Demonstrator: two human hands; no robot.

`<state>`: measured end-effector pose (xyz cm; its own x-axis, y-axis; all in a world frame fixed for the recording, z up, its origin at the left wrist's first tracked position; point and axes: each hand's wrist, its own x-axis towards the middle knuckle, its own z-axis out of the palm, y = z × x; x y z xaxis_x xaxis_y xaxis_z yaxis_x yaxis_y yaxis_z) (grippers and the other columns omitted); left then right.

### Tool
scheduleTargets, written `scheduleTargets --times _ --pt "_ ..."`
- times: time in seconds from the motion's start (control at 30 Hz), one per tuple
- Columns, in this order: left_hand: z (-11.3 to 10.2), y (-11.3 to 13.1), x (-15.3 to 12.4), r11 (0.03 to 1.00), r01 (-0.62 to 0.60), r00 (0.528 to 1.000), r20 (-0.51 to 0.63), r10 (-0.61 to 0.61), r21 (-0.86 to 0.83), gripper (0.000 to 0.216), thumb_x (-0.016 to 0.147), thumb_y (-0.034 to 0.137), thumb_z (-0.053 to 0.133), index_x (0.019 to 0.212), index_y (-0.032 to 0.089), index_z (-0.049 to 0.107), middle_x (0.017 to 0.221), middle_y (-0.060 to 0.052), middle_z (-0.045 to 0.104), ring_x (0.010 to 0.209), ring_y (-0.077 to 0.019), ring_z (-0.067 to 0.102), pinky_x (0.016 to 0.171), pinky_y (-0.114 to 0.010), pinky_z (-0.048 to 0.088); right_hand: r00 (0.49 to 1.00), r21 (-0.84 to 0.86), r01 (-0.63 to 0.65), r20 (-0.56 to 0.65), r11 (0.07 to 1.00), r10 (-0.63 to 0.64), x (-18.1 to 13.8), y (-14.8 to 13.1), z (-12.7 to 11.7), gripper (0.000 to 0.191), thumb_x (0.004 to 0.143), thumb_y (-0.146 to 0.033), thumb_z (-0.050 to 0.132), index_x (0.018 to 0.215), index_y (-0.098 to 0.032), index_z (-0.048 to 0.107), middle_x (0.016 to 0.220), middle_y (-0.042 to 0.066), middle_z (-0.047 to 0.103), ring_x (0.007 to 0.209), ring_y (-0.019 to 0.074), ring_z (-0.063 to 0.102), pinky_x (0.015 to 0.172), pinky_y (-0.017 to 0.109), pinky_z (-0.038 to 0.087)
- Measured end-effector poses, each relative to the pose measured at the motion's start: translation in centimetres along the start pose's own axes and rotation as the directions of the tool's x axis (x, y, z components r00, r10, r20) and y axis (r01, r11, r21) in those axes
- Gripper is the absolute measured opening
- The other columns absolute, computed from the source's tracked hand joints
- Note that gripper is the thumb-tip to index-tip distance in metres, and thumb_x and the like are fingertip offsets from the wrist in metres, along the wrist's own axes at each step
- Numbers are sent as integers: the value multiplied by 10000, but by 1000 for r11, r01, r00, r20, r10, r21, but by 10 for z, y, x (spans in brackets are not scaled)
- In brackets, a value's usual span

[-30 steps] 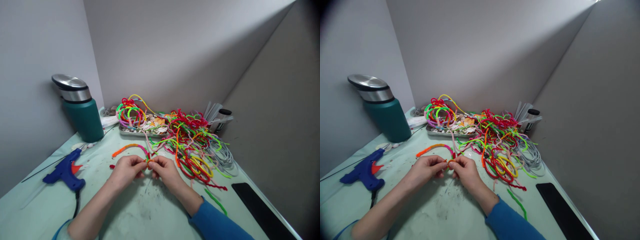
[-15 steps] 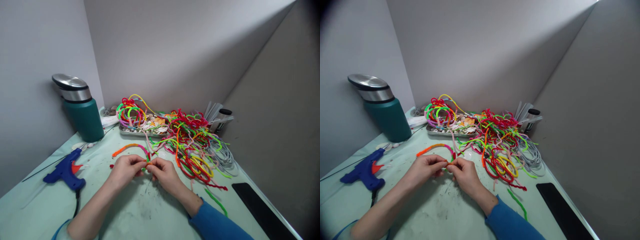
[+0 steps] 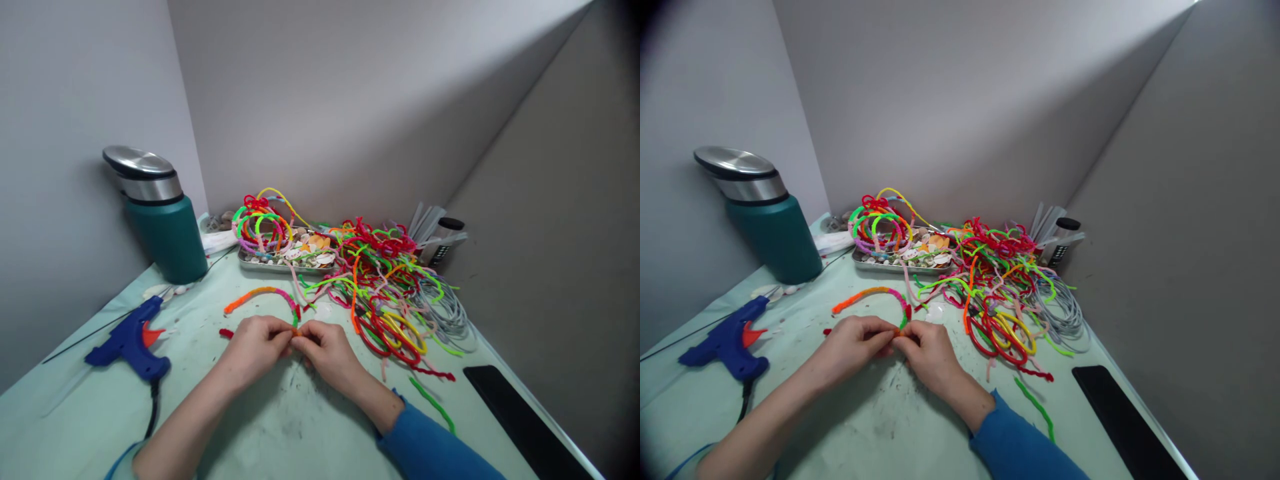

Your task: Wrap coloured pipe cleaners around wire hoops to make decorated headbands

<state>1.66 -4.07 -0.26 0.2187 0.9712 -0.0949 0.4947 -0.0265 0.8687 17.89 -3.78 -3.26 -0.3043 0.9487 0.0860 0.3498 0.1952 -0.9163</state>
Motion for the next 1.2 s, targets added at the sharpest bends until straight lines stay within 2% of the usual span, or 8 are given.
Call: scheduleTargets --times 0.07,0.17,0.3,0.47,0.63,0.8,1.03,1.2 --pt "1 -3 1 997 5 1000 18 -4 -75 218 710 325 538 730 192 709 643 -23 685 629 -187 613 540 -235 418 1000 25 -13 -2 1000 13 1 0 0 126 774 -240 576 689 -167 631 549 -24 541 478 84 462 455 185 342" --pt "1 -3 4 965 79 997 18 -77 -248 200 670 316 597 789 174 672 668 -28 689 625 -182 633 556 -242 448 998 103 -60 13 993 59 2 -2 -1 144 774 -270 573 713 -152 630 592 -11 569 462 79 479 442 184 359" --pt "0 0 7 922 166 985 17 -171 -350 180 628 310 644 714 152 628 563 -12 647 545 -155 612 519 -230 441 993 192 -114 35 975 110 2 -7 -2 163 759 -288 586 689 -142 602 573 -25 547 421 70 478 406 177 351" --pt "-1 -1 5 946 174 985 35 -171 -272 175 639 315 618 684 149 651 543 -12 637 530 -157 601 503 -228 423 997 127 -78 26 989 75 1 -6 -3 145 760 -280 592 696 -152 618 552 -36 534 437 74 476 427 182 347" --pt "-2 -4 2 996 89 996 20 -88 -27 167 666 317 571 668 198 688 536 -4 649 551 -178 606 505 -226 378 998 -93 54 20 994 -52 0 -5 -5 123 745 -249 622 649 -175 642 544 -28 548 519 99 467 488 196 332" --pt "-3 0 -1 985 -7 1000 0 7 173 154 673 274 551 646 223 694 506 5 639 528 -165 564 526 -226 337 995 -189 92 64 978 -82 0 -5 -6 134 756 -243 624 637 -187 647 536 -23 558 540 115 479 504 208 324" --pt "-1 1 -1 985 -19 999 -29 24 173 167 722 310 528 673 212 654 521 -8 648 533 -171 580 522 -228 321 987 -161 159 0 974 -161 1 -9 -8 112 783 -288 607 776 -188 655 712 6 620 642 128 513 573 217 364" --pt "3 2 -2 996 10 1000 -10 -9 91 155 732 314 520 663 207 608 516 -7 647 528 -177 610 513 -237 375 983 -129 177 -27 976 -181 1 -12 -9 110 811 -221 548 737 -181 619 685 5 587 637 123 506 566 213 368"
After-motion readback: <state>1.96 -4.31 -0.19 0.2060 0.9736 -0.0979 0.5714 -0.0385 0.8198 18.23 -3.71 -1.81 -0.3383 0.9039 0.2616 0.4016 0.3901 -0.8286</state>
